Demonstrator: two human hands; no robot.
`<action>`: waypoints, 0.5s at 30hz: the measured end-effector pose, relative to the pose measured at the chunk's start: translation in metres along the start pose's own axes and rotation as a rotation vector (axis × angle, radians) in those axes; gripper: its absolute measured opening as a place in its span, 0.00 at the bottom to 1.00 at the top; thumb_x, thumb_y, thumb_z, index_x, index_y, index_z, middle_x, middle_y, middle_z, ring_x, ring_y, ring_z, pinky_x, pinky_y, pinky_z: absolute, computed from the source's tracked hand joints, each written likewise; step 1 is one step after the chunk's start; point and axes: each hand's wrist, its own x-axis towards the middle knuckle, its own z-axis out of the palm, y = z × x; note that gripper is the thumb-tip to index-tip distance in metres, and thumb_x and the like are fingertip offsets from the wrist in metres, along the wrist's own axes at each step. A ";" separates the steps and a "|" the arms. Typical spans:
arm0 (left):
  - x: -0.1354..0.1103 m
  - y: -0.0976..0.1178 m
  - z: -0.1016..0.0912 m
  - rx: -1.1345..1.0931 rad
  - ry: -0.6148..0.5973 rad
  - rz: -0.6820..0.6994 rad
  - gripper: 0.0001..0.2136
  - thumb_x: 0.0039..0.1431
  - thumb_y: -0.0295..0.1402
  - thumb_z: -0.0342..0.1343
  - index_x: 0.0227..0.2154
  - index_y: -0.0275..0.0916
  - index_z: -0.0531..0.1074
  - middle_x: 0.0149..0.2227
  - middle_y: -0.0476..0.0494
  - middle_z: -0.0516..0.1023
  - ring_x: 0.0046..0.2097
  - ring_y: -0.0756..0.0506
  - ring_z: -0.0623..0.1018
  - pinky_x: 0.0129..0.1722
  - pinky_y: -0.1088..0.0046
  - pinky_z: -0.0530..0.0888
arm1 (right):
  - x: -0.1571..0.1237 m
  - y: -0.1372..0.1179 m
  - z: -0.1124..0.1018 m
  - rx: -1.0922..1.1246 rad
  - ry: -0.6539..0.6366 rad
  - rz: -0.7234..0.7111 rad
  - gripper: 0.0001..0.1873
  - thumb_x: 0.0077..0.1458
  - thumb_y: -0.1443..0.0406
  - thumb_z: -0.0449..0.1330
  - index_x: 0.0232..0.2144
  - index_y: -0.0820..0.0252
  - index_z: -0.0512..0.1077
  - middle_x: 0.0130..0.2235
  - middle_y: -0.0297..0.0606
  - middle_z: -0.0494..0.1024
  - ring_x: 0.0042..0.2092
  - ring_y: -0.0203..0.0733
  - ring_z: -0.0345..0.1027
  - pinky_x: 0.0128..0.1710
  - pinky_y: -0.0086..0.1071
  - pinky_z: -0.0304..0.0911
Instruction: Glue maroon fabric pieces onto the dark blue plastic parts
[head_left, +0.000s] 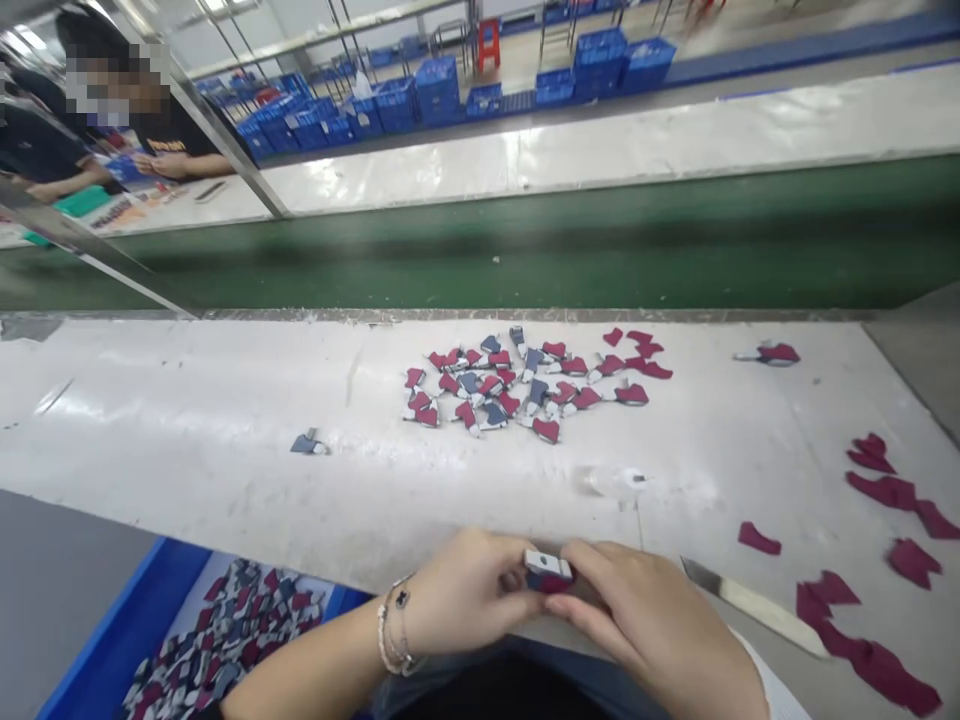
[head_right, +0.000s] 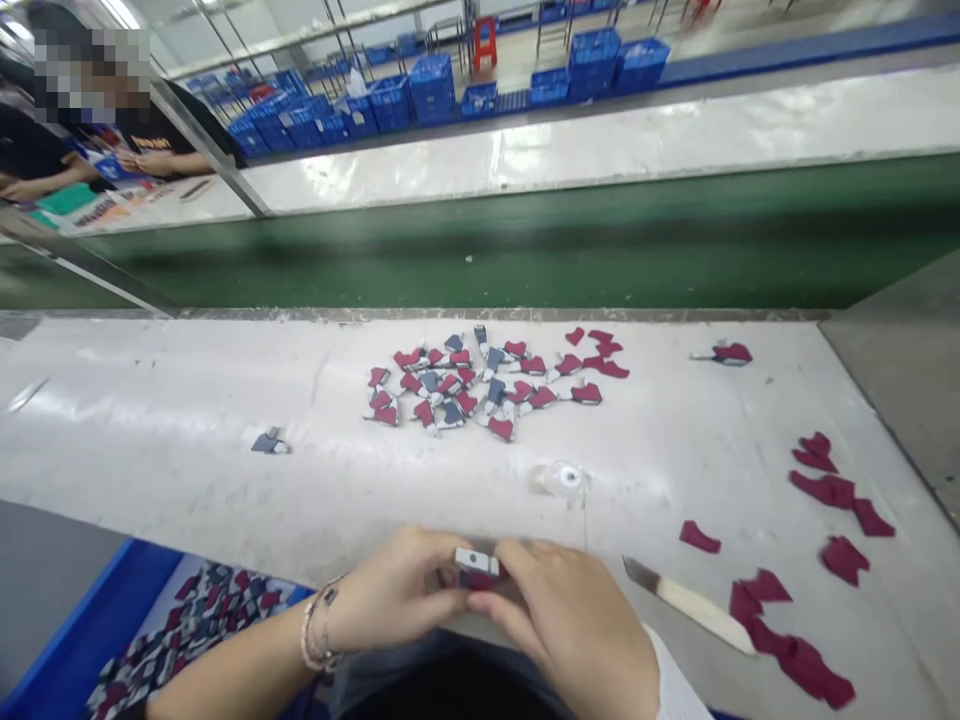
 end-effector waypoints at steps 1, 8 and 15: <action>0.008 0.001 -0.012 0.022 0.064 -0.039 0.12 0.61 0.43 0.58 0.35 0.39 0.75 0.29 0.47 0.80 0.30 0.47 0.78 0.31 0.73 0.72 | -0.005 0.007 -0.002 0.024 -0.021 0.069 0.20 0.63 0.49 0.54 0.31 0.59 0.69 0.28 0.34 0.73 0.29 0.39 0.67 0.28 0.28 0.51; 0.045 0.010 -0.090 0.441 0.504 -0.154 0.22 0.63 0.49 0.52 0.53 0.42 0.71 0.50 0.39 0.81 0.50 0.38 0.80 0.49 0.60 0.77 | 0.000 0.076 -0.016 0.111 0.268 0.407 0.39 0.52 0.36 0.57 0.55 0.53 0.64 0.49 0.42 0.74 0.41 0.45 0.73 0.35 0.36 0.71; -0.060 -0.075 -0.168 0.527 0.738 -0.479 0.25 0.48 0.24 0.53 0.53 0.37 0.72 0.67 0.31 0.61 0.70 0.25 0.56 0.66 0.37 0.55 | 0.035 0.074 -0.018 0.248 0.204 0.225 0.28 0.59 0.41 0.54 0.51 0.52 0.69 0.56 0.43 0.71 0.56 0.53 0.68 0.52 0.48 0.72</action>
